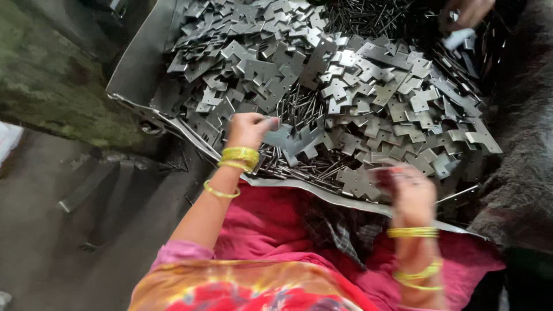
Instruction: The person sits on the floor and repeatedly picks up small metal brackets and pins from a large bin, inserts the pins into the brackets, and places the assembled units back into the bin. The process is continuous and repetitive, with no visible final destination or count of completed units.
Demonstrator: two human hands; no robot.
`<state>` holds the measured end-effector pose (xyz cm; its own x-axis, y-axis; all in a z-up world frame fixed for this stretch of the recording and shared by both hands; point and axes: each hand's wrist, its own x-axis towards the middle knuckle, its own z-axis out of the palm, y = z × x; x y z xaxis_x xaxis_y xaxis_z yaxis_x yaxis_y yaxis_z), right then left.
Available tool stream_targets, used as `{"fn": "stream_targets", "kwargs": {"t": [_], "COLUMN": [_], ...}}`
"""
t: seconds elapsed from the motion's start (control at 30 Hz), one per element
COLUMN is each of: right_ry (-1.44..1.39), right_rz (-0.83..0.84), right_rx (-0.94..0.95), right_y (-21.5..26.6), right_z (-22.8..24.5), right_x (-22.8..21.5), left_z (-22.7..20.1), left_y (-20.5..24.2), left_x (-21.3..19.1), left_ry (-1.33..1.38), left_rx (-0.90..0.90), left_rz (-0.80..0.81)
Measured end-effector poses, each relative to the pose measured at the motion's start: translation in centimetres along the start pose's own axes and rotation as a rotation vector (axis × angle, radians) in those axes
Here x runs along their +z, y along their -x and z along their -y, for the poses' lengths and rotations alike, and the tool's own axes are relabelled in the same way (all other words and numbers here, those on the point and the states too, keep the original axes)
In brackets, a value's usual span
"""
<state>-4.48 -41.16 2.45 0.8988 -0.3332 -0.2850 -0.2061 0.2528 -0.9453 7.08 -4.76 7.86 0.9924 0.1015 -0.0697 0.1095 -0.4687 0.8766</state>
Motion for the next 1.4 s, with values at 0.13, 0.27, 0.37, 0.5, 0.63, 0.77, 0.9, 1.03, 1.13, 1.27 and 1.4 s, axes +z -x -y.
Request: {"fn": "stream_targets", "kwargs": {"t": [0.13,0.27,0.37,0.5,0.63,0.77,0.9,1.03,1.13,1.27,1.4], "right_ry": [-0.295,-0.623,-0.673,-0.304,1.264,1.775,1.746,1.517,1.26,0.494,-0.532], "right_rz": [0.415,0.359,0.224,0.024,0.058,0.369,0.689,0.516,0.279,0.121,0.067], "right_rx": [0.348,0.357,0.146,-0.066,-0.721,-1.002,-1.222,-1.289,-1.198,-0.825,-0.5], "right_y": [5.8,6.7,4.3,-2.2,-7.7,-10.0,-10.1,-9.3,-7.3,-3.5,-0.4], "right_z": [-2.9,-3.4,-1.4,2.3,0.8,-2.0,-1.0,3.1,6.3,9.6,8.4], "right_x": [10.9,17.5,16.5,10.1,8.7,9.9,9.4,9.8,8.9,2.9,-3.0], "left_z": [3.8,5.4,6.0,5.8,3.6,3.0,3.3,2.7,2.8,2.3,1.3], "left_y": [2.9,8.4,11.2,8.0,3.7,3.4,4.5,4.5,5.8,7.0,6.2], "left_x": [-2.4,2.6,6.2,8.2,11.2,11.6,10.3,11.7,14.9,19.4,19.9], "left_ry": [0.258,0.754,0.565,-0.247,-0.763,-0.669,-0.582,-0.586,-0.562,-0.683,-0.488], "left_rx": [-0.005,-0.092,-0.217,0.248,0.317,0.305,0.32,0.31,0.466,0.627,0.312], "left_rz": [-0.229,0.048,0.296,-0.066,-0.104,-0.235,-0.175,-0.038,0.17,0.201,0.403]}}
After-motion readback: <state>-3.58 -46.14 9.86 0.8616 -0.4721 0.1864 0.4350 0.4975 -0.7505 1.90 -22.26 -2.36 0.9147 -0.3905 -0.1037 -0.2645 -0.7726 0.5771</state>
